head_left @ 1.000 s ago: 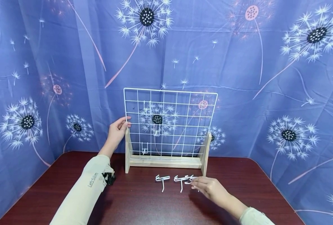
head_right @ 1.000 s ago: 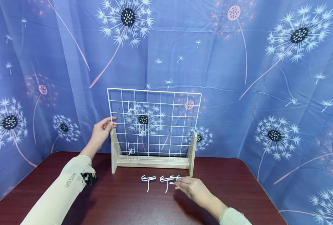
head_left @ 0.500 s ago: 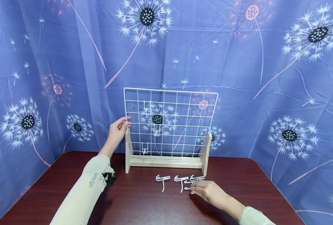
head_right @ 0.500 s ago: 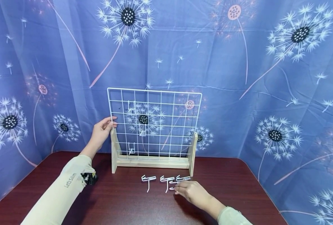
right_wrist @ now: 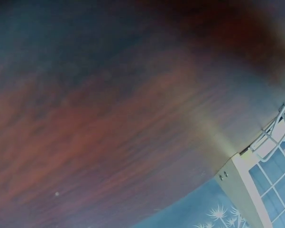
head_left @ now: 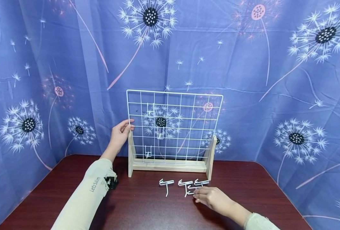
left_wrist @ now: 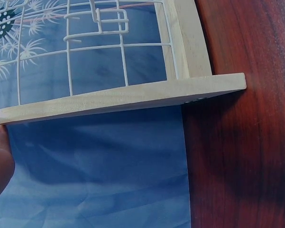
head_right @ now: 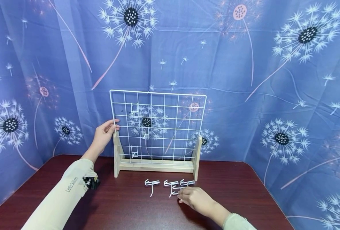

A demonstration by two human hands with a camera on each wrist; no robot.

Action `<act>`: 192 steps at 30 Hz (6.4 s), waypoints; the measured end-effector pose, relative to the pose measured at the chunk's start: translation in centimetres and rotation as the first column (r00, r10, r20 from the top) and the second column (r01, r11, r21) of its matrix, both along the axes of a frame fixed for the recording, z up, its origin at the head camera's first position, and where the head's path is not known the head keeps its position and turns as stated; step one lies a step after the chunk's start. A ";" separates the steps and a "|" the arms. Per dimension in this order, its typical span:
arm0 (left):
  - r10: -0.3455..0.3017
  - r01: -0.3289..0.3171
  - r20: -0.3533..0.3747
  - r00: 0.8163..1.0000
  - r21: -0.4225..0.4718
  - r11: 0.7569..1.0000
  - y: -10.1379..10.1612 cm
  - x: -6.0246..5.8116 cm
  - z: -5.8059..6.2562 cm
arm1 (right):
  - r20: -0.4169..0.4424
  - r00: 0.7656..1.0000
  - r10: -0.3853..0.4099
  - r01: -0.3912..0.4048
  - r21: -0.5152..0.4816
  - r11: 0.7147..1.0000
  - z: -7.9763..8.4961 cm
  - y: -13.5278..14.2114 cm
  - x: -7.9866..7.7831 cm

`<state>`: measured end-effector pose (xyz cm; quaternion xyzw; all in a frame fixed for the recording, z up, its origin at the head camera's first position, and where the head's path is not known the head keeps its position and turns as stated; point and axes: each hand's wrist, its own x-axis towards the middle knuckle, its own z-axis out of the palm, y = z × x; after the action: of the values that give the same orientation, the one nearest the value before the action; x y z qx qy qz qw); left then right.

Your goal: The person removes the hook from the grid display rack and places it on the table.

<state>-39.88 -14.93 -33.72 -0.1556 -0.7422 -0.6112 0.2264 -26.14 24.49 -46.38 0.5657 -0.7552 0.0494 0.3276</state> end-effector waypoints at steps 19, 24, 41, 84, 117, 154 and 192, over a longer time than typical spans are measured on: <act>-0.005 0.005 0.009 1.000 0.005 1.000 0.0 0.1 0.0 | -0.056 0.998 -0.022 0.027 0.094 0.995 0.0 0.1 0.5; -0.012 0.012 -0.018 1.000 0.005 1.000 0.0 0.1 0.0 | -0.071 0.997 -0.024 0.033 0.129 0.991 0.2 0.1 0.6; -0.008 0.008 0.000 1.000 0.017 1.000 0.0 -0.2 0.0 | -0.081 0.997 -0.007 0.022 0.190 0.981 0.7 0.2 0.9; -0.007 0.007 0.013 1.000 -0.002 1.000 0.0 0.2 0.0 | 0.232 0.944 -0.235 0.300 -0.307 0.903 7.1 -7.7 -1.7; -0.040 0.040 0.015 0.999 0.025 0.999 0.8 2.9 2.0 | 0.465 0.881 -0.085 0.447 -0.762 0.469 9.3 -17.2 -6.1; -0.013 0.014 -0.010 1.000 0.041 0.999 0.1 0.2 0.2 | 0.419 0.906 -0.052 0.410 -0.842 0.352 9.2 -19.5 -8.4; -0.003 0.003 0.005 1.000 0.012 1.000 0.0 0.0 0.0 | 0.286 0.958 0.010 0.257 -0.873 0.415 11.0 -18.0 -7.5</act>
<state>-39.86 -14.94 -33.76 -0.1539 -0.7387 -0.6165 0.2247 -33.64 6.46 -35.37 0.2328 -0.6846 0.4916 0.4853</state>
